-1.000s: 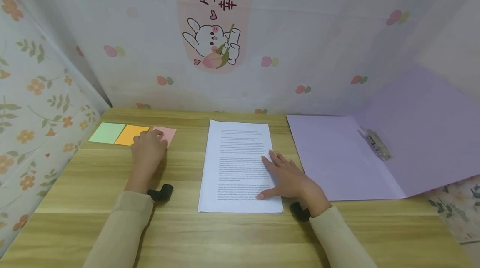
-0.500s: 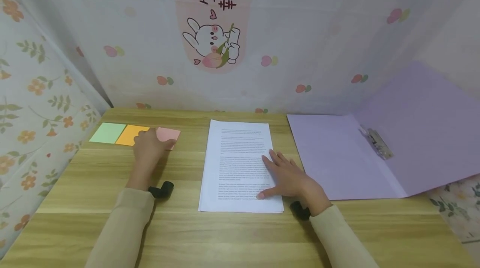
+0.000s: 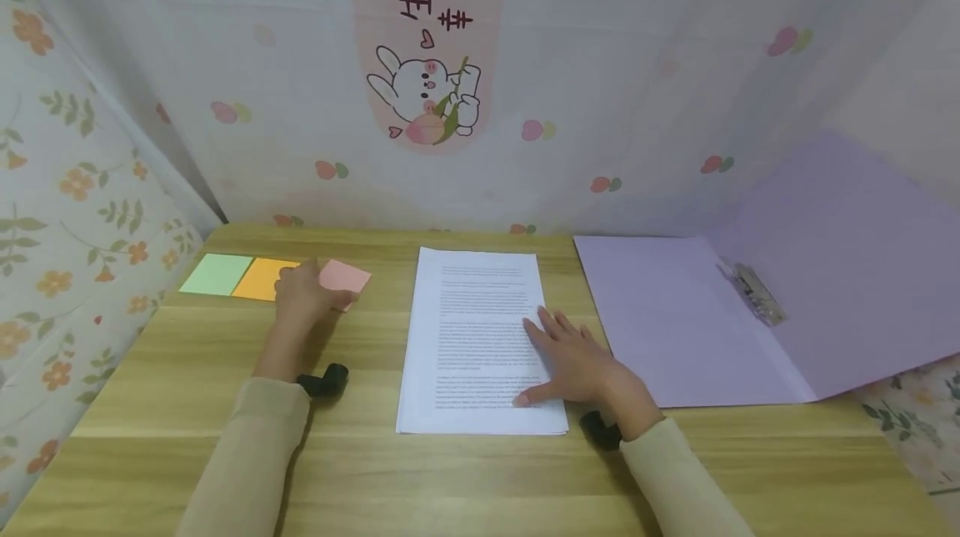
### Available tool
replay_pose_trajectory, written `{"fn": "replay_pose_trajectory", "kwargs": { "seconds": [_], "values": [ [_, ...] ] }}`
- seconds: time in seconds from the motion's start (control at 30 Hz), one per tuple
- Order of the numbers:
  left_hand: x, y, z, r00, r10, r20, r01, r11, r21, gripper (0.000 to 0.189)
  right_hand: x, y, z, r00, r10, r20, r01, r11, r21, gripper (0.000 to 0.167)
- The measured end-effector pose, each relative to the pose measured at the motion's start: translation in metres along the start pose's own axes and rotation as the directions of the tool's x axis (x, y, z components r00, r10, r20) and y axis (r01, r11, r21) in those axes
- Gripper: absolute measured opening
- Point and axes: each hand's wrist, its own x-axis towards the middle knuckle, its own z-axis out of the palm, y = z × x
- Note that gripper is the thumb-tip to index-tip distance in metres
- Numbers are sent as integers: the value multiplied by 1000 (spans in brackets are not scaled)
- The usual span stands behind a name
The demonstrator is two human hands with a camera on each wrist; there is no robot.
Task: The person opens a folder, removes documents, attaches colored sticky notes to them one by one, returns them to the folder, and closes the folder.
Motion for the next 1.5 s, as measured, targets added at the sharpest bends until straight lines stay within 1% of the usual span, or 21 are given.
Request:
{"fn": "replay_pose_trajectory", "kwargs": {
  "seconds": [0.07,0.13,0.2,0.27,0.33,0.47,0.57,0.67,0.77,0.83,0.93,1.1,1.23,1.3,1.37,1.5],
  "values": [
    [-1,1,1,1000,-13,-10,12,998,-59,86,-1,1,1,1000,-4,-9,4,1000,5,118],
    [-2,1,2,999,-43,-8,41,992,-116,83,-2,1,2,1000,-2,-11,2,1000,10,118],
    [-4,0,4,997,-76,7,76,985,-156,88,-3,1,3,1000,0,-4,0,1000,17,119],
    [-5,0,5,996,-87,19,89,980,-180,92,-4,1,5,1000,2,2,-2,1000,20,120],
    [-6,-1,5,997,-73,20,75,977,-198,91,-4,1,6,1000,2,5,-3,1000,27,120],
    [-6,-3,1,999,-41,22,45,975,-219,82,-1,0,7,1000,5,-5,-5,999,35,119],
    [-4,-3,-1,998,-30,50,39,981,-191,79,0,-1,6,1000,9,-1,-9,1000,30,120],
    [-2,-2,-2,997,-2,77,16,983,-184,70,1,-1,5,1000,11,11,-11,1000,22,120],
    [-1,0,-4,995,32,96,-12,979,-205,61,2,-1,3,1000,13,20,-13,1000,13,120],
    [-1,3,-5,993,39,111,-12,973,-232,61,3,-1,3,1000,15,20,-15,1000,8,121],
    [-3,8,-7,991,56,118,-24,967,-255,61,3,-1,3,1000,16,17,-16,1000,3,121],
    [-8,19,-11,987,123,99,-89,952,-294,59,4,-1,3,1000,15,-11,-15,1000,-3,121],
    [-14,32,-13,980,148,136,-95,936,-338,61,3,-1,1,999,12,-38,-13,1000,-20,118],
    [-18,39,-13,974,160,161,-92,928,-361,61,3,-2,0,998,2,-63,-3,1000,-13,111],
    [-22,47,-11,967,182,176,-98,910,-402,59,4,-3,-2,996,0,-92,1,1000,11,101],
    [-29,64,-1,955,229,188,-122,883,-453,56,5,-4,-6,985,3,-172,9,998,69,84]
  ]
}}
